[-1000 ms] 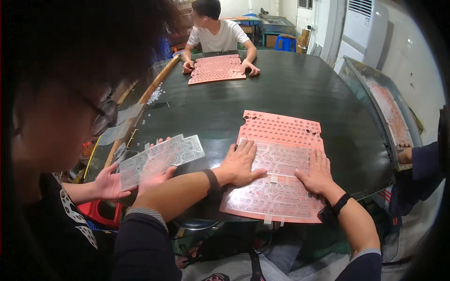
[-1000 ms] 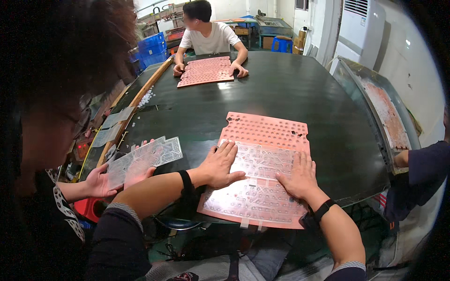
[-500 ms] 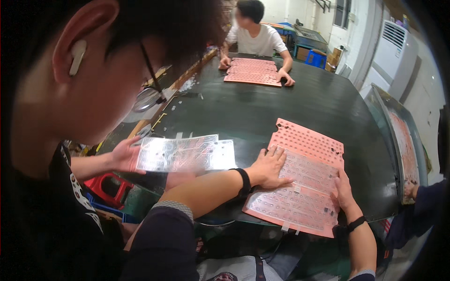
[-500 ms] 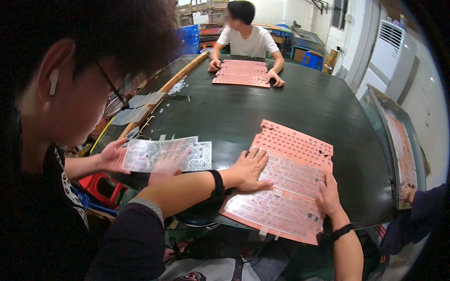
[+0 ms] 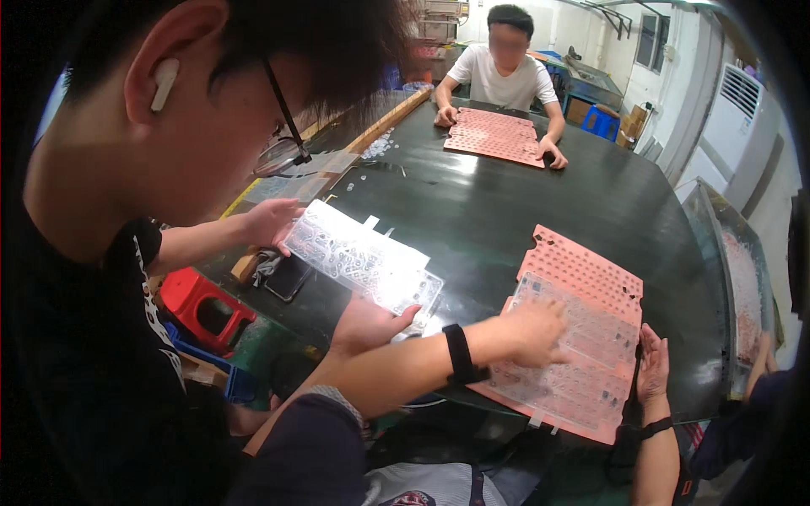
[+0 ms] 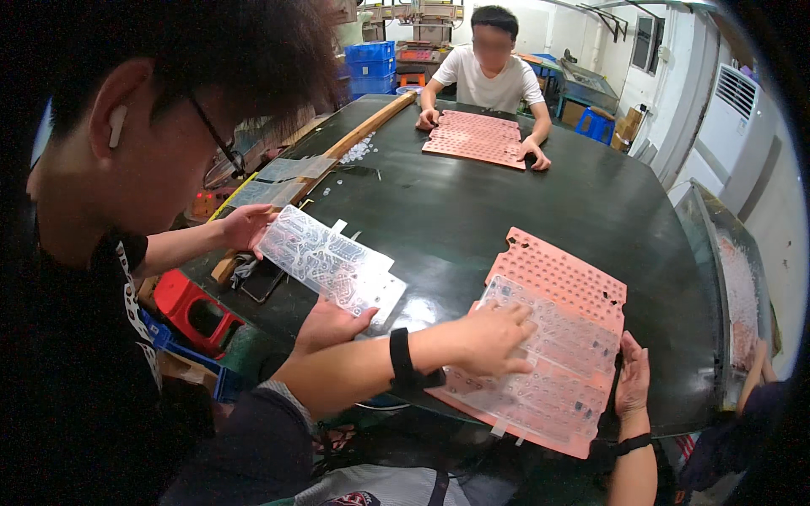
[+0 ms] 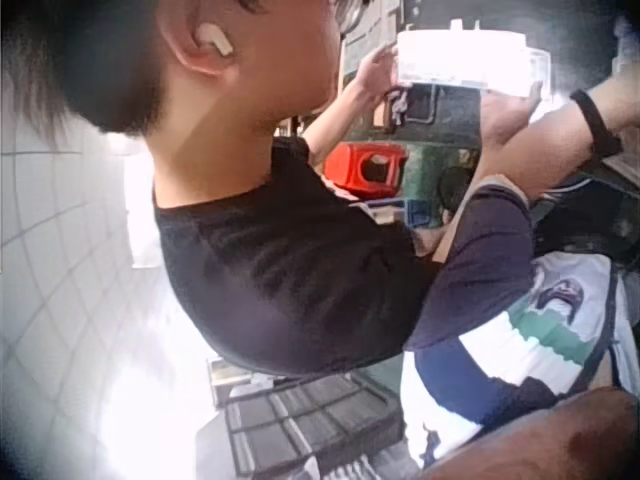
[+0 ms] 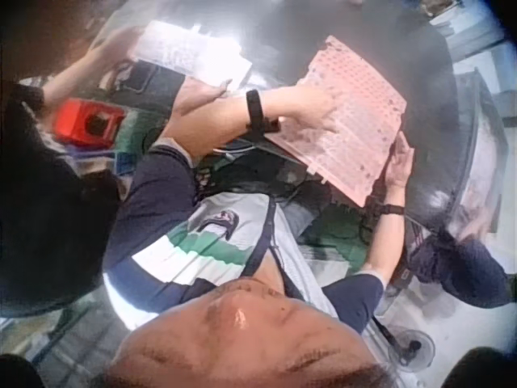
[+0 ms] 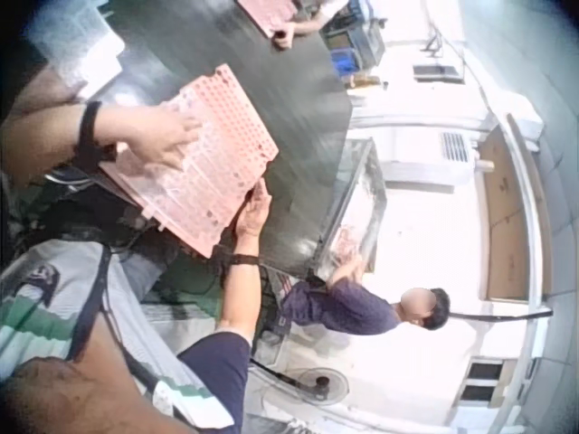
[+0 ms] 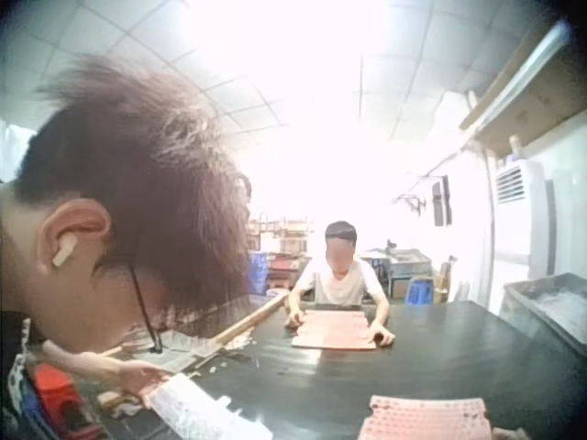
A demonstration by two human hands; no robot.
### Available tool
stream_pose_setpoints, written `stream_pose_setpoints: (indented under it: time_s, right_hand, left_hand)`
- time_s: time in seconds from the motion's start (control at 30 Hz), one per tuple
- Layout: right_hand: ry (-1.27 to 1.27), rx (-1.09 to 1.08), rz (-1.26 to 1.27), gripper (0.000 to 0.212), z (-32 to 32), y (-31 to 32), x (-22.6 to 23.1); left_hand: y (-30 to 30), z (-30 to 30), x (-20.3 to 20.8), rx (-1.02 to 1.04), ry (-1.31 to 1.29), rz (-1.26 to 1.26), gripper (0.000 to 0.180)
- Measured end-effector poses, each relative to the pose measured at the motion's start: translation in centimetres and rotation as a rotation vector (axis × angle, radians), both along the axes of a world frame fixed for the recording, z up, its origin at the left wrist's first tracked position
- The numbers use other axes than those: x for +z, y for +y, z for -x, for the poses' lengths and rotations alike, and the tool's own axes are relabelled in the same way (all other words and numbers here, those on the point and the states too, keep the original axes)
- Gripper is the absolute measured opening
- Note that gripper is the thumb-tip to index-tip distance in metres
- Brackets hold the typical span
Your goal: Assemble keyboard components on a production line table.
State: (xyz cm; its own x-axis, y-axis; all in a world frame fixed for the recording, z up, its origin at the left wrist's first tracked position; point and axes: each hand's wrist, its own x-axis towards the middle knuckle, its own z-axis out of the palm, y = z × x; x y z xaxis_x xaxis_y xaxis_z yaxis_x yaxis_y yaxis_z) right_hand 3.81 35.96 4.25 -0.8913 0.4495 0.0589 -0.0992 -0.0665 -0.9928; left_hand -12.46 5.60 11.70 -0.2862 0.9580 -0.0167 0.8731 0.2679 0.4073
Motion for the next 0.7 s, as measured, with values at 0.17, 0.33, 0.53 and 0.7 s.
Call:
stream_pose_setpoints:
  time_s: [0.17,0.33,0.53,0.7]
  right_hand:
    - [0.036,0.028,0.046,0.061,-0.4,0.8,0.5]
    - [0.101,0.038,0.082,0.057,-0.8,1.1,0.6]
    - [0.157,0.009,0.104,0.058,-1.1,1.0,0.2]
    - [0.18,-0.023,0.147,0.057,-1.2,1.1,0.2]
  left_hand:
    - [-0.4,-3.8,1.6,-0.07,0.026,-0.198,0.067]
    - [-0.8,-4.8,0.2,-0.082,0.04,-0.31,0.065]
    - [-1.7,-5.3,-2.5,-0.087,-0.148,-0.4,0.055]
    - [-3.5,-4.6,-4.1,-0.03,-0.187,-0.733,0.038]
